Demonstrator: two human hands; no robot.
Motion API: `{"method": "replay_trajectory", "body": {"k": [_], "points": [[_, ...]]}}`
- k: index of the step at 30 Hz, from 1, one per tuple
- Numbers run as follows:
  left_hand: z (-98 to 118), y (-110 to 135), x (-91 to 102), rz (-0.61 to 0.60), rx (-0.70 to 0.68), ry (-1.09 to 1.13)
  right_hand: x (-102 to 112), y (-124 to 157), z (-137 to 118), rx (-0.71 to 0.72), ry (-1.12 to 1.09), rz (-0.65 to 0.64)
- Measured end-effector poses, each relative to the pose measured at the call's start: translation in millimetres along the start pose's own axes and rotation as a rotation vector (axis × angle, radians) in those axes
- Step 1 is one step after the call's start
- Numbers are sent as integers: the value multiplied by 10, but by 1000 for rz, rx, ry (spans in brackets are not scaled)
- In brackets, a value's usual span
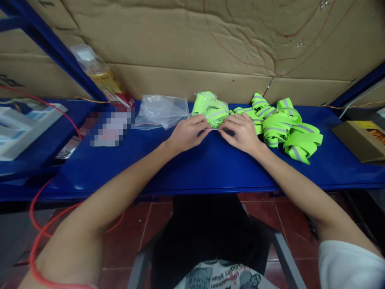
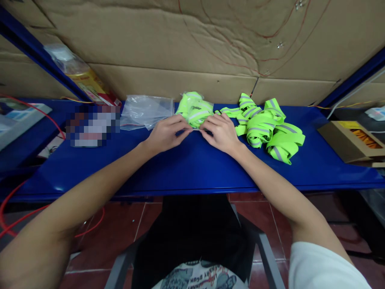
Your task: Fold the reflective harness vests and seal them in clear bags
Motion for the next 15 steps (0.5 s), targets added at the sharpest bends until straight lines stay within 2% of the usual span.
{"method": "replay_trajectory", "body": {"k": [6, 11, 15], "points": [[13, 15, -89, -57, -8, -15, -94, -10, -97, 36, -12, -39], [-11, -11, -41, -55, 27, 79, -57, -1, -47, 34, -18, -43], [-38, -2, -18, -53, 43, 54, -63, 6, -28, 10, -11, -4]]}}
Point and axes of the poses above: each hand's wrist, its own y-axis away from the middle knuckle, its own x-axis out of the back of the hand, z = x × y, the point moved 7 cm from there along -y, towards the middle knuckle, and after that the axes turned 3 degrees about -z, right-handed, at the moved point
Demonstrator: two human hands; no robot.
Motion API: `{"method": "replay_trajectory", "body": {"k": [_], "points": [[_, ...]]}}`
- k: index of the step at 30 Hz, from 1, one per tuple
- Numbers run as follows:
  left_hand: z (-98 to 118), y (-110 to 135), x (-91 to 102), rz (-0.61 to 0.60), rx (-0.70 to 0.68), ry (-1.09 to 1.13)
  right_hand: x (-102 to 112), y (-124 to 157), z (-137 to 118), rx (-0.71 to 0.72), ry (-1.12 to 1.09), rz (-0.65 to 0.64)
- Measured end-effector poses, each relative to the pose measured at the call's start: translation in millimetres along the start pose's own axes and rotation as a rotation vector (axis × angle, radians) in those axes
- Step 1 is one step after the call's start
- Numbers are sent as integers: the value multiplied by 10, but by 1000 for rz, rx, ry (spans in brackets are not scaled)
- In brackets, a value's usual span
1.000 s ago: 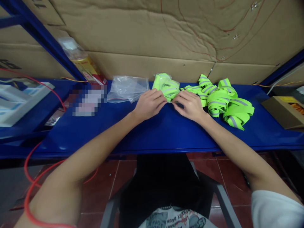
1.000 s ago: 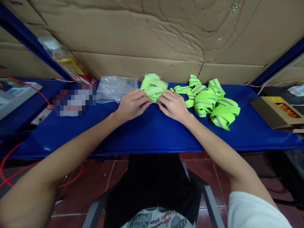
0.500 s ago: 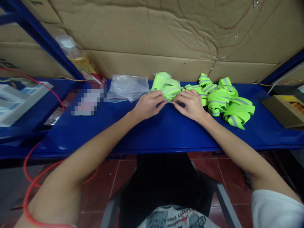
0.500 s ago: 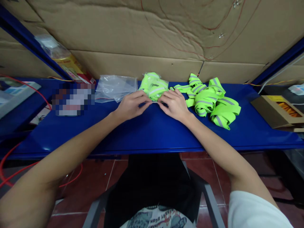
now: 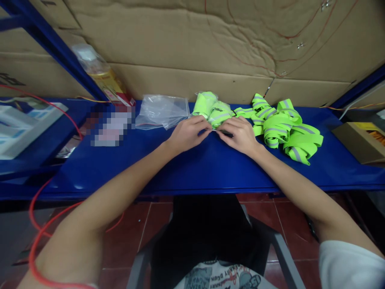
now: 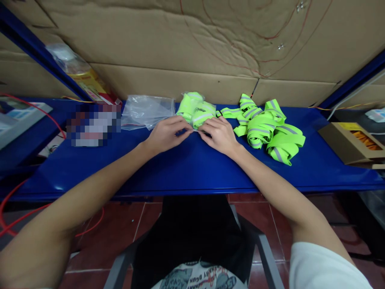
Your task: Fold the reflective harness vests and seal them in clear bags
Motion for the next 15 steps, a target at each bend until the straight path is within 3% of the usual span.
{"method": "replay_trajectory", "body": {"k": [6, 15], "points": [[34, 7, -41, -46, -94, -39, -64, 6, -26, -16, -26, 5], [130, 2, -14, -41, -64, -225, -71, 4, -86, 42, 40, 10]]}}
Point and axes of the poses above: each hand's wrist, its own y-axis away from the middle knuckle, its own x-axis out of the back of the hand, z = x × y, the point moved 7 cm from there along -y, towards the middle knuckle, and after that the axes turned 3 degrees about -z, right-handed, at the moved point
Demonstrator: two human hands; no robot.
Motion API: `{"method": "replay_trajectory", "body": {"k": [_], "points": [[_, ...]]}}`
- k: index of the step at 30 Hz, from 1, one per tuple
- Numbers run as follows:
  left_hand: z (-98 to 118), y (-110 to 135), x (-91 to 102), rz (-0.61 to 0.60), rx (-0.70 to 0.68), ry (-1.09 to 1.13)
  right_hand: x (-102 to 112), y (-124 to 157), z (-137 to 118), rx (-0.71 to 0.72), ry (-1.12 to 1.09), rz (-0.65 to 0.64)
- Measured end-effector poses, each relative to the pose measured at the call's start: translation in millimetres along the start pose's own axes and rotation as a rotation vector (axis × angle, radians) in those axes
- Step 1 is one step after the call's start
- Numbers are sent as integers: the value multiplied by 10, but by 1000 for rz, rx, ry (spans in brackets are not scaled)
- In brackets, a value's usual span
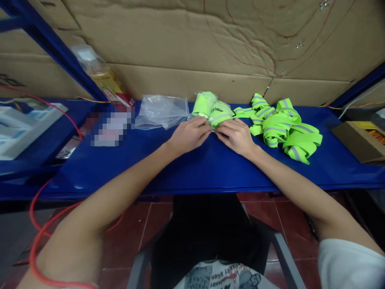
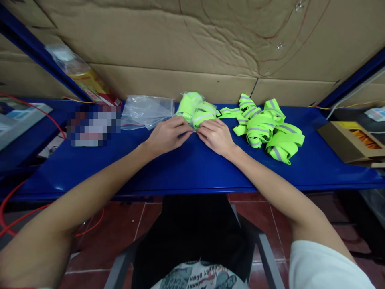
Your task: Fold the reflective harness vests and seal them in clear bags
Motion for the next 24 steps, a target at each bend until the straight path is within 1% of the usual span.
{"method": "replay_trajectory", "body": {"k": [2, 8, 12, 16, 21, 24], "points": [[64, -10, 5, -12, -21, -68, -6, -2, 2, -4, -2, 3], [196, -22, -25, -50, 5, -251, -42, -9, -33, 0, 14, 4], [200, -8, -50, -68, -1, -259, -39, -9, -56, -15, 47, 10], [184, -13, -62, -76, 15, -237, -54, -1, -68, 1, 64, 7], [203, -38, -43, -24, 2, -238, -86, 4, -60, 17, 52, 1], [177, -33, -57, -32, -21, -240, -70, -10, -49, -7, 52, -4]]}}
Point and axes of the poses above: each hand's wrist, its own y-axis away from the middle knuckle, its own x-axis out of the back of the hand, z = x × y, the point moved 7 cm from there along -y, towards the middle knuckle, and after that the axes turned 3 degrees about -z, right-handed, at the moved point
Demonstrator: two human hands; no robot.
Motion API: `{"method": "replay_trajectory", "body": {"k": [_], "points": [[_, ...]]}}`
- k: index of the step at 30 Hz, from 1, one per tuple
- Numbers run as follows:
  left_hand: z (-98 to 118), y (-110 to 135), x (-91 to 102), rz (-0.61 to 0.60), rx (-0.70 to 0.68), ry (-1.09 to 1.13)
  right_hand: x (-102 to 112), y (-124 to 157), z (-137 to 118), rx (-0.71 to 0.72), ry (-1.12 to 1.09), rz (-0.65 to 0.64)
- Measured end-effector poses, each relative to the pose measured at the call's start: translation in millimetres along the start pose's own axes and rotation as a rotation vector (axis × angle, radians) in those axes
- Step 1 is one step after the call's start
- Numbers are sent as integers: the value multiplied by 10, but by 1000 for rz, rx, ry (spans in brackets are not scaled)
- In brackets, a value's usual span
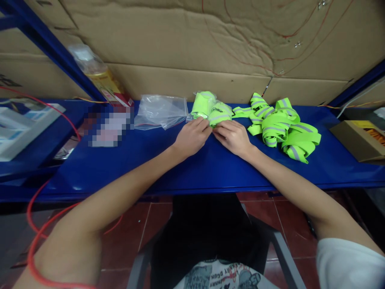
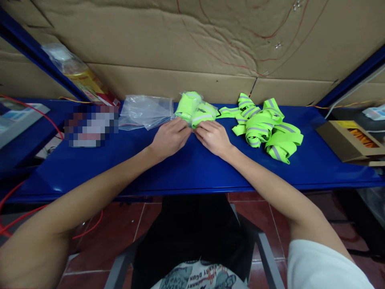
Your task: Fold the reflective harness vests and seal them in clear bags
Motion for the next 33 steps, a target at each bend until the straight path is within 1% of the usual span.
{"method": "replay_trajectory", "body": {"k": [4, 7, 9, 11, 14, 16, 18, 21, 22, 24, 26, 28, 33], "points": [[-63, 12, -50, -79, 23, 15, 51, -13, 59, -89, 26, -31], [-75, -2, -55, -125, 71, 23, 53, -9, 84, -123, 32, -91], [-48, -20, -38, -118, 78, 22, 39, -8, 73, -114, 28, -120], [-6, -35, -30, -100, 52, 18, 26, -12, 48, -91, 29, -128], [19, -30, -72, -111, 18, 25, 17, -23, 30, -79, 40, -131], [5, -11, -107, -126, 5, 30, 36, -26, 49, -97, 46, -131], [-9, 9, -119, -120, -15, 15, 80, -24, 96, -139, 49, -127], [-8, 21, -103, -96, -42, -18, 154, -9, 209, -246, 56, -130], [-3, 16, -95, -89, -42, -23, 161, 1, 250, -288, 55, -149], [13, -3, -78, -77, -31, -21, 131, 29, 317, -364, 42, -226], [37, -25, -72, -69, -22, 8, 72, 57, 344, -400, 23, -308], [63, -36, -91, -78, -26, 49, 38, 64, 323, -379, 3, -331], [81, 21, -177, -104, -50, 55, 65, 40, 220, -248, -21, -255]]}}
Point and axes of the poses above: each hand's wrist, its own y-axis away from the middle knuckle, its own x-axis out of the back of the hand, z = x × y, the point moved 7 cm from there along -y, towards the middle knuckle, and after that the axes turned 3 degrees about -z, right-handed, at the moved point
